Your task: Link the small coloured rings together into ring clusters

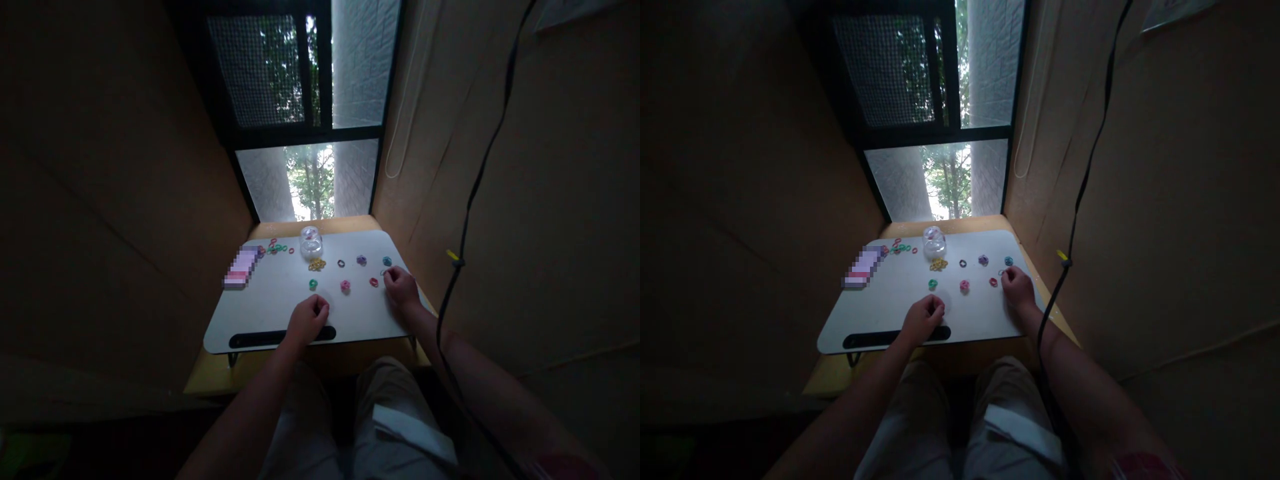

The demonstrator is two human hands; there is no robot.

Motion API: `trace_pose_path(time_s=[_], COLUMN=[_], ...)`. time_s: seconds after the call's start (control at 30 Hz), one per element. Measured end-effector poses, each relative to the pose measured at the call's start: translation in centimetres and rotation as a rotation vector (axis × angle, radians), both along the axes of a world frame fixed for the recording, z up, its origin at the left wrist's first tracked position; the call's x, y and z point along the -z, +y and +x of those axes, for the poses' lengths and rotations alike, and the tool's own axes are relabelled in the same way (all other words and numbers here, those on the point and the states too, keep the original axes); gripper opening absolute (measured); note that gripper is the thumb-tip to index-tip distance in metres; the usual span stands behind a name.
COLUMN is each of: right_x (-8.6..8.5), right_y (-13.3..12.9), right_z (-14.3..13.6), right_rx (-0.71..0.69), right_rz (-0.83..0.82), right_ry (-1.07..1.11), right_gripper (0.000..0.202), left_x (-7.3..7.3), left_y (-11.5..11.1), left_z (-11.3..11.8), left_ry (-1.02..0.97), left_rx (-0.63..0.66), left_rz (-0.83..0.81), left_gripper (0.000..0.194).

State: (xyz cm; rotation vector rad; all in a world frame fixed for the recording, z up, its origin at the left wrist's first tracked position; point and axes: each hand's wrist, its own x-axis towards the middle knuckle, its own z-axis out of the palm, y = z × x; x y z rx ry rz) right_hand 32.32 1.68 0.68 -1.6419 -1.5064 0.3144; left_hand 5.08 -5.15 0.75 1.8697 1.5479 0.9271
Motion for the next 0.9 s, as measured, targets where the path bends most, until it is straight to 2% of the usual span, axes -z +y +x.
trace_pose_path(time_s=[0.07, 0.17, 0.43, 0.67, 0.9], right_x=[0.1, 0.1, -0.3, -0.1, -0.1], right_y=[1.2, 2.7, 4.9, 4.8, 3.0], right_z=[1.8, 2.8, 1.8, 1.4, 1.3], right_rx=[0.063, 0.117, 0.254, 0.307, 0.277], right_rz=[-0.064, -0.154, -0.311, -0.315, -0.24], right_ry=[-0.087, -0.185, -0.309, -0.354, -0.35], right_gripper=[0.02, 0.021, 0.032, 0.038, 0.035], left_x=[-0.2, -0.4, -0.3, -0.5, -0.2], left_y=[0.0, -0.1, -0.1, -0.1, -0.4], left_z=[0.0, 0.1, 0.2, 0.2, 0.1], left_ry=[0.011, 0.033, 0.062, 0.075, 0.055], left_rx=[0.003, -0.001, -0.009, -0.008, -0.014], left_rz=[0.005, 0.008, 0.001, 0.009, 0.011], left_gripper=[0.015, 0.015, 0.015, 0.015, 0.014])
